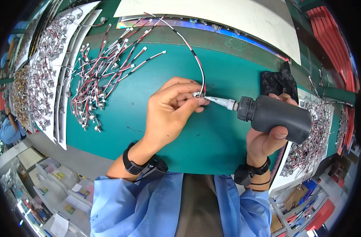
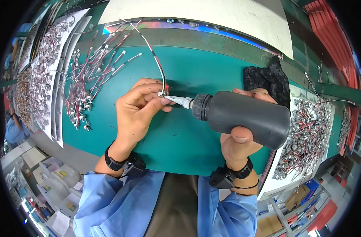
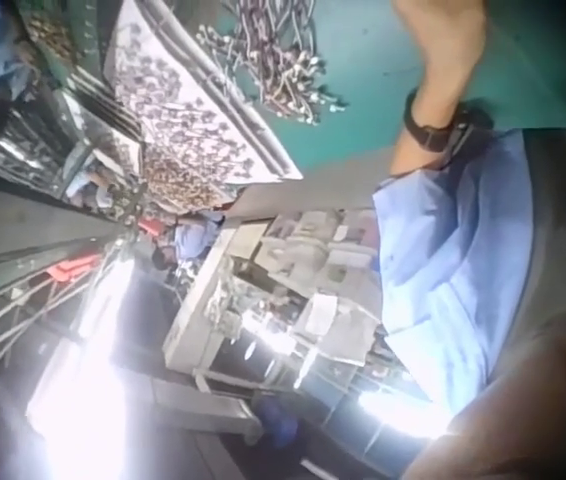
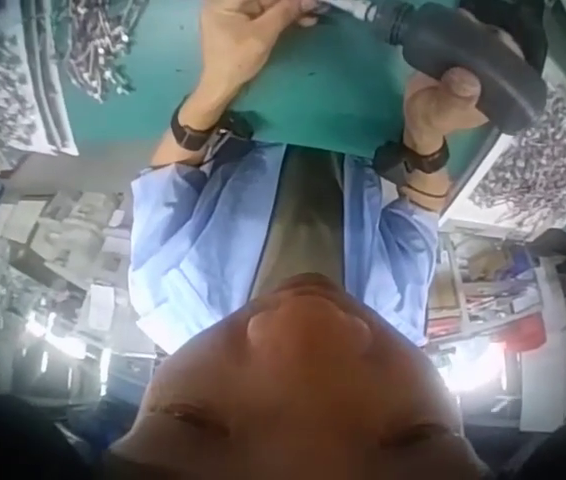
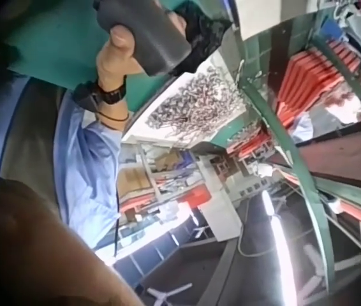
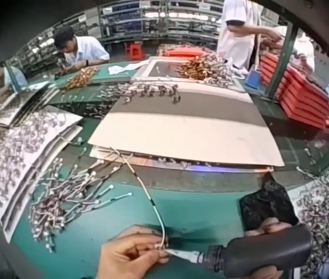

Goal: The person picks up a wire assembly from a pile, applies glue to the connector using a squeeze bottle, and places the finished piece onto a board. This process is repeated for several assemblies, occasionally moving the pile to reach individual pieces.

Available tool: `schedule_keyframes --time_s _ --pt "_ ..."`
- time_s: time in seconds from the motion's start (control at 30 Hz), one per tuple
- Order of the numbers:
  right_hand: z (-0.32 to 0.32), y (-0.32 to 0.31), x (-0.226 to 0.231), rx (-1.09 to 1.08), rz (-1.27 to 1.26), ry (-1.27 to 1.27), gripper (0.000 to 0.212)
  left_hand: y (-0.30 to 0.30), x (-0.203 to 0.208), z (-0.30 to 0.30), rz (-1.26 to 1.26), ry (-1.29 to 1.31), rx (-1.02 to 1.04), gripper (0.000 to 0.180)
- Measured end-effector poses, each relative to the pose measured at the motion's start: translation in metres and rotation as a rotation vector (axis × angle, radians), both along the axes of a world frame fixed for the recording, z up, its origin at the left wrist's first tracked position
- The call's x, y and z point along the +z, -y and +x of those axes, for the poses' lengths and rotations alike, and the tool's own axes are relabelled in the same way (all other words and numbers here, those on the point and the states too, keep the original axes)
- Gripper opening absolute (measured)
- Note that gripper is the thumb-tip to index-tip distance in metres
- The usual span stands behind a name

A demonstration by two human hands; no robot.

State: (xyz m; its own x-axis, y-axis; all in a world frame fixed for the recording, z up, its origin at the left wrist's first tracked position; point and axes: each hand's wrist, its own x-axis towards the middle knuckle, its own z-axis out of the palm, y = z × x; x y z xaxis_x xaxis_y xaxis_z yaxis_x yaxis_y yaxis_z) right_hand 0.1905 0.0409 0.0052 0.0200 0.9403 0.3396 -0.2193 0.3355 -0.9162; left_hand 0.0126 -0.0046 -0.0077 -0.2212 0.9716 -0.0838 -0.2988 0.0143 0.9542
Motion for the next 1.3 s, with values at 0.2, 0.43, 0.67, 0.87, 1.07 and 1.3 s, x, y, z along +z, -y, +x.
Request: schedule_keyframes --time_s 0.2,0.43,0.67,0.87,1.07,1.3 --pt "-0.0012 0.0011 0.0009 -0.004 0.023 0.048 0.068 0.0000 -0.0018 0.0011 0.032 -0.025 0.006 0.020" --pt "-0.0009 0.0011 0.0009 0.018 0.036 0.054 0.066 -0.0001 -0.0018 0.0010 0.038 -0.038 0.003 0.020" --pt "-0.0014 0.0013 0.0005 0.027 0.065 0.055 0.066 0.0002 -0.0006 0.0012 0.029 -0.042 0.007 0.020" --pt "-0.0009 0.0006 0.0007 0.008 0.060 0.053 0.067 -0.0001 -0.0008 0.0009 0.026 -0.042 0.007 0.019" --pt "-0.0013 -0.0004 0.0016 -0.020 0.061 0.052 0.067 -0.0006 -0.0009 0.0012 0.026 -0.037 0.016 0.019" --pt "-0.0015 -0.0005 0.0001 -0.034 0.073 0.060 0.067 -0.0002 -0.0014 0.0006 0.037 -0.050 0.007 0.019"
